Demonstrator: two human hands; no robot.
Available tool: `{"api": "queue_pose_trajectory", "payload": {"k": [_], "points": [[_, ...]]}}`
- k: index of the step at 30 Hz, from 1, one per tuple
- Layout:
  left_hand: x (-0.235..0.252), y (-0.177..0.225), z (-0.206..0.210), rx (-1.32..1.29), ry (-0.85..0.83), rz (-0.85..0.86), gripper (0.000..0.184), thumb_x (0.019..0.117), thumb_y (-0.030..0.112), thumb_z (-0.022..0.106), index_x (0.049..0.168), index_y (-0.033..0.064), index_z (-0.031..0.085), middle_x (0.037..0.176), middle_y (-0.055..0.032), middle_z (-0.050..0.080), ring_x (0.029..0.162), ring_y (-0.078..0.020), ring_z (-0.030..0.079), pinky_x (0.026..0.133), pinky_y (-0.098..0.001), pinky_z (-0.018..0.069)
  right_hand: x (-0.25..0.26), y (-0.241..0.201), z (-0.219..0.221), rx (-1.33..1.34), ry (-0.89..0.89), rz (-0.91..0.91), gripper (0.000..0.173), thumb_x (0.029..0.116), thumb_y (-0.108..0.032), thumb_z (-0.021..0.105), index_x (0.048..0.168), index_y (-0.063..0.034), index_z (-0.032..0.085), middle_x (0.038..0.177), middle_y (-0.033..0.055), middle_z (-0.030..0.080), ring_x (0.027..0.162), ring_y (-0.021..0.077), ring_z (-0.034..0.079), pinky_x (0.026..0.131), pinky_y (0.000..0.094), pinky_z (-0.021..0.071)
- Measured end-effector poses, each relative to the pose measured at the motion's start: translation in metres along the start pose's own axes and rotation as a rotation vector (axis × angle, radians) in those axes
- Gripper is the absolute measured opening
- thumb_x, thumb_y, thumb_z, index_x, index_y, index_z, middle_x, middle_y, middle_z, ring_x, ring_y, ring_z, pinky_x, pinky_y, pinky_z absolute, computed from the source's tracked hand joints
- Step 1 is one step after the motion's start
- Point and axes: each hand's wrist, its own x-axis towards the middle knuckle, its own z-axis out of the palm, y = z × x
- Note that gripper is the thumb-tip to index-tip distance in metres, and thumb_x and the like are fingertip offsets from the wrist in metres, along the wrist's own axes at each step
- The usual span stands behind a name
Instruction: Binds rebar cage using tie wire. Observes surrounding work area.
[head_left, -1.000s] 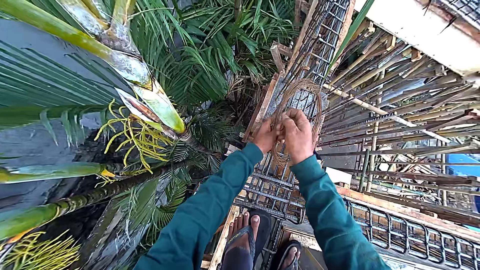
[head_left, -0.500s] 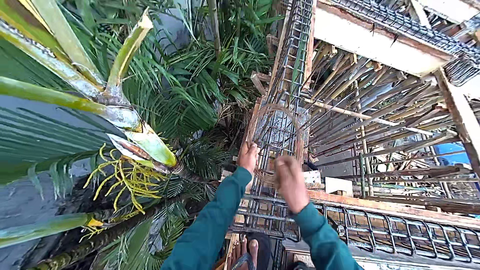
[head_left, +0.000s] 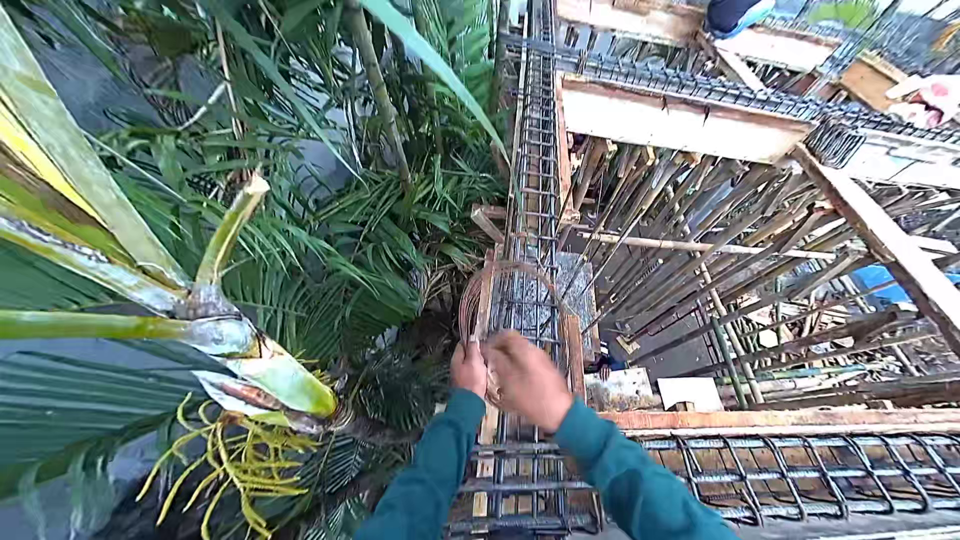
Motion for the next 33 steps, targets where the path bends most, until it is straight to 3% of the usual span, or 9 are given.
{"api": "queue_pose_trajectory", "payload": {"k": [1,4,8,10,13,16,19,23,33], "points": [[0.007,-0.008,0.001,-0.025,0.005,-0.015,0.039,0.1132,0.029,0.037,0.124,-0.0034,0.057,0.079,-0.0069,0.051,0.062,-0.0155,0.052,0.06,-0.0343,0.0497,0.0,0.031,-0.018,0.019,0.038,0.082,0.035,0.1097,-0.022,0.042,0.132,0.0001,0.057,0.103,0.0159,0.067,0.081,0.024,0.068,0.076,0.0449,0.0584],[0.016,-0.015,-0.01,-0.033,-0.072,-0.11,0.036,0.1127,0.027,0.042,0.121,-0.0047,0.055,0.071,-0.0047,0.05,0.052,-0.0131,0.052,0.054,-0.0306,0.0524,-0.03,0.098,-0.064,0.011,0.147,0.178,0.027,0.1053,-0.02,0.045,0.115,-0.0021,0.063,0.09,0.0095,0.06,0.07,0.0191,0.057,0.067,0.0412,0.0496],[0.03,-0.005,-0.019,0.245,-0.034,-0.007,0.047,0.1015,0.016,0.064,0.14,-0.0061,0.049,0.121,-0.026,0.064,0.104,-0.0346,0.066,0.094,-0.05,0.053,-0.083,0.107,-0.075,-0.083,0.198,0.116,0.038,0.1021,-0.016,0.042,0.132,-0.0092,0.065,0.1,0.0114,0.068,0.079,0.0223,0.063,0.076,0.0472,0.0528],[0.03,0.016,-0.016,0.388,0.061,0.111,0.078,0.0938,0.019,0.074,0.155,-0.0049,0.032,0.149,-0.0347,0.044,0.137,-0.0498,0.046,0.113,-0.0621,0.0382,-0.093,0.102,-0.063,-0.093,0.206,0.043,0.042,0.1023,-0.013,0.042,0.137,-0.0113,0.065,0.115,0.0123,0.071,0.09,0.0227,0.068,0.085,0.0485,0.0554],[0.013,0.057,-0.01,0.493,0.141,0.333,0.075,0.0958,0.029,0.069,0.156,-0.0012,0.036,0.159,-0.0349,0.031,0.146,-0.0548,0.031,0.114,-0.0705,0.0275,-0.089,0.094,-0.044,-0.115,0.209,-0.046,0.04,0.1029,-0.012,0.044,0.136,-0.0109,0.066,0.123,0.013,0.07,0.106,0.0255,0.069,0.095,0.0502,0.0548],[-0.022,0.101,0.003,0.35,-0.258,0.245,0.05,0.1103,0.034,0.044,0.146,-0.0007,0.051,0.14,-0.0248,0.058,0.127,-0.038,0.059,0.105,-0.0568,0.0471,-0.077,0.088,-0.034,-0.167,0.155,-0.051,0.038,0.1048,-0.012,0.046,0.136,-0.0127,0.066,0.126,0.0162,0.069,0.112,0.0309,0.068,0.098,0.0537,0.0539],[-0.056,0.124,0.017,0.159,-0.634,-0.095,0.05,0.1136,0.039,0.032,0.147,0.004,0.045,0.114,-0.0153,0.07,0.086,-0.0248,0.072,0.073,-0.0409,0.0595,-0.065,0.086,-0.02,-0.216,0.073,-0.082,0.039,0.1055,-0.012,0.046,0.139,-0.0153,0.065,0.124,0.0177,0.069,0.11,0.0332,0.068,0.096,0.0545,0.0543],[-0.056,0.105,0.018,0.074,-0.529,-0.103,0.035,0.1135,0.025,0.037,0.118,0.0033,0.065,0.062,0.0037,0.039,0.044,-0.0076,0.036,0.042,-0.0216,0.0349,-0.053,0.091,-0.014,-0.291,-0.089,-0.119,0.036,0.1066,-0.016,0.048,0.138,-0.0144,0.066,0.127,0.0164,0.068,0.117,0.0325,0.066,0.102,0.0539,0.0517],[-0.048,0.096,-0.009,0.182,-0.632,0.044,0.04,0.1137,0.026,0.033,0.107,0.0059,0.067,0.058,0.0073,0.031,0.042,-0.0056,0.027,0.04,-0.0207,0.0246,0.095,0.142,-0.078,-0.434,0.405,-0.034,0.053,0.1017,-0.027,0.065,0.152,-0.0162,0.05,0.145,0.0179,0.056,0.131,0.0412,0.055,0.104,0.0619,0.047]]}}
